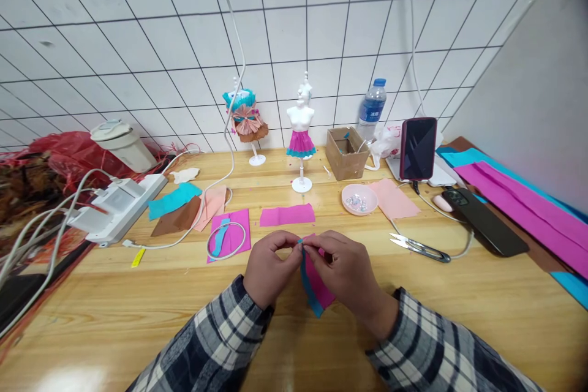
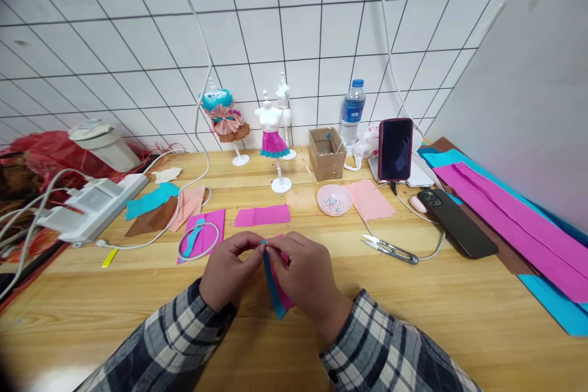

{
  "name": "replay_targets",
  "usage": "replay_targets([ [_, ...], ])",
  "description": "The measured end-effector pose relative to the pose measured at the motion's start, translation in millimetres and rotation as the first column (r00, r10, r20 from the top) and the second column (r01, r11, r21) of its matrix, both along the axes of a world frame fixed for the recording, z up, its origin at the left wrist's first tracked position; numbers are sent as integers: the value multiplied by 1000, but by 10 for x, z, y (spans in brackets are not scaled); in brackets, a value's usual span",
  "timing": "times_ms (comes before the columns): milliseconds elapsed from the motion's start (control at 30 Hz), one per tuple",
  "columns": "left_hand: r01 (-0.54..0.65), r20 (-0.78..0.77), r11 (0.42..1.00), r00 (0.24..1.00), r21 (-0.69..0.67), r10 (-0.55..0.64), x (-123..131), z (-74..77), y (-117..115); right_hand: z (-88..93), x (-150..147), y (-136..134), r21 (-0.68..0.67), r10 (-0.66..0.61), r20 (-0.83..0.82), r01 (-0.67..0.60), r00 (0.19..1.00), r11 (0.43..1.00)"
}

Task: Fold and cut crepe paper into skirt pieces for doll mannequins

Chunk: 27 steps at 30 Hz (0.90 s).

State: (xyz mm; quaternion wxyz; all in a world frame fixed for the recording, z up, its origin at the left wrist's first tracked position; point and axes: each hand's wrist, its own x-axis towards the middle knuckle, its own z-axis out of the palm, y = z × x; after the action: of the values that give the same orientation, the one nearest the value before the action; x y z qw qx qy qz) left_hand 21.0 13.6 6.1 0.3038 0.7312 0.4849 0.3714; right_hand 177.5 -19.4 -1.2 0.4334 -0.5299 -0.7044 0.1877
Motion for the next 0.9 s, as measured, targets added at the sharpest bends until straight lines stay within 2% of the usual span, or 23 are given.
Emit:
replay_targets([
  [300,21,9,1000,1000,5,-21,5,3,-4,-6,24,22,3,-26,41,26,999,1000],
  [600,36,-60,998,998,48,-33,3,-5,-12,18,40,43,-8,-54,69,55,996,998],
  [900,57,-71,997,996,50,-53,1,4,-12,-4,44,75,-53,-84,-6,84,996,995],
])
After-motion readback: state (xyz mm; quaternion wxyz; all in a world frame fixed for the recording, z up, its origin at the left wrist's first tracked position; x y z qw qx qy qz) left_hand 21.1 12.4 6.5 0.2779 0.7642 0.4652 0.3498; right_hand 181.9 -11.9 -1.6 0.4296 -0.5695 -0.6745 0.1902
